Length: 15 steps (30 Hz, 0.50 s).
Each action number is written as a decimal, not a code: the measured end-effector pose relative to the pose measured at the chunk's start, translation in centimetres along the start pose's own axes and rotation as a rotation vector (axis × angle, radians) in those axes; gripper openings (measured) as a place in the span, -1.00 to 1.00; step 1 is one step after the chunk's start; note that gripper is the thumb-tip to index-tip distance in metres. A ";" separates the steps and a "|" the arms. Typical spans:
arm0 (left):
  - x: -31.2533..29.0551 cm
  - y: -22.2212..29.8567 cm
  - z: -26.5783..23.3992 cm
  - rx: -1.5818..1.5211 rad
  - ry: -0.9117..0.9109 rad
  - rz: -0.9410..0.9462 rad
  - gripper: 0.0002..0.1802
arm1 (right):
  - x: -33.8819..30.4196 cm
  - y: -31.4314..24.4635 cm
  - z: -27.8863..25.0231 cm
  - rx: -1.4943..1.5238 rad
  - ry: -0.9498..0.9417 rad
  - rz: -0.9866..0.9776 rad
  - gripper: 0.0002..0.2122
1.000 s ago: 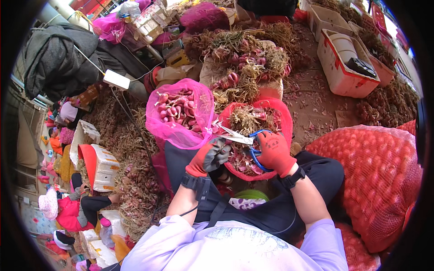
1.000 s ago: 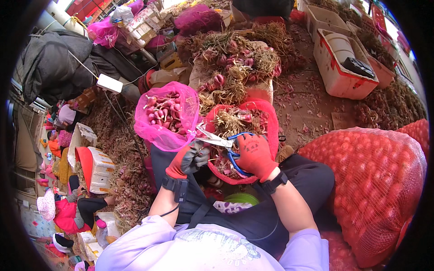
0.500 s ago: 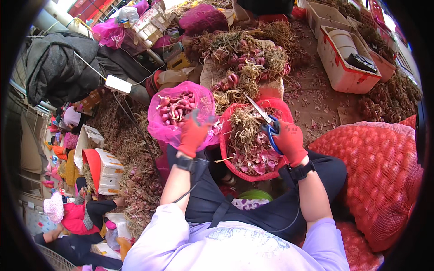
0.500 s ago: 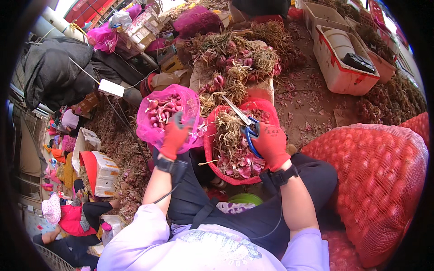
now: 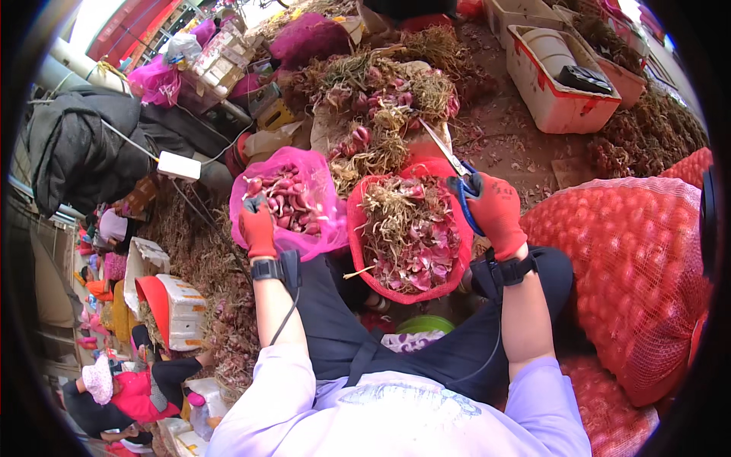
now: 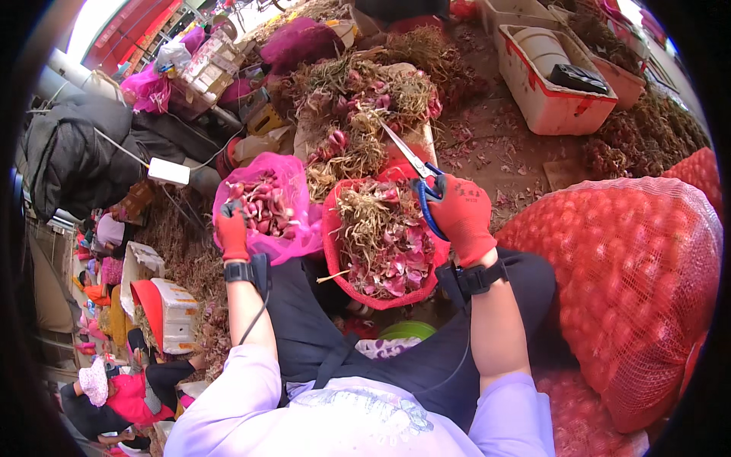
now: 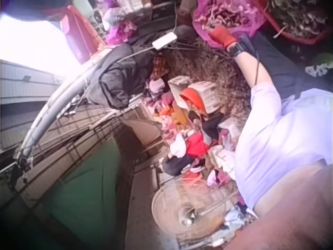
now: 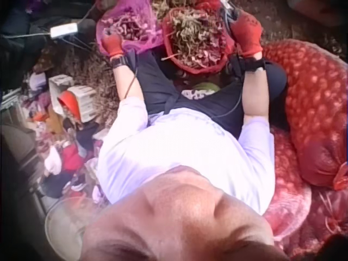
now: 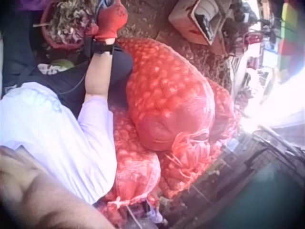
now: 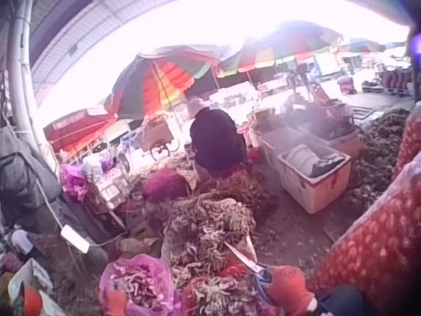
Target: The person trims the roots and stems from shallots using shears, placing the cleaned shallots into a pink mesh bag and the discarded trimmings into a red mesh bag. They handle each shallot individually, occasionally moving the debris in the red bag to reach more shallots.
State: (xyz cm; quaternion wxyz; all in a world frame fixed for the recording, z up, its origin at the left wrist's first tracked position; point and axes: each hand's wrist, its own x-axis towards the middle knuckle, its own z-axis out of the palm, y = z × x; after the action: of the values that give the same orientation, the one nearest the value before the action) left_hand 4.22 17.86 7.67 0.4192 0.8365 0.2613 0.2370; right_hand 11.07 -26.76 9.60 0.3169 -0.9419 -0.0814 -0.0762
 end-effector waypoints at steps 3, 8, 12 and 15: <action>-3.7 6.6 5.0 -0.144 0.035 0.299 -0.75 | 0.1 0.5 0.7 0.006 0.032 0.015 -0.60; -10.5 13.3 16.9 0.383 -0.479 0.869 -0.62 | -0.2 0.3 1.1 -0.008 -0.001 0.012 -0.59; -10.2 9.4 23.6 1.090 -0.595 0.777 -0.65 | -0.1 -0.1 2.0 -0.063 -0.055 0.008 -0.58; -7.9 9.8 21.9 0.635 -0.685 0.617 -0.69 | -0.2 0.1 2.0 -0.075 -0.065 -0.003 -0.60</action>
State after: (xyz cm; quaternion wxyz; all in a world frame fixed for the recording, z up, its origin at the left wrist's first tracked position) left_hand 14.10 -4.81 2.63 0.1186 0.9886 -0.0884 -0.0268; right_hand 11.12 -25.69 7.93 0.2785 -0.9549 -0.0902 -0.0491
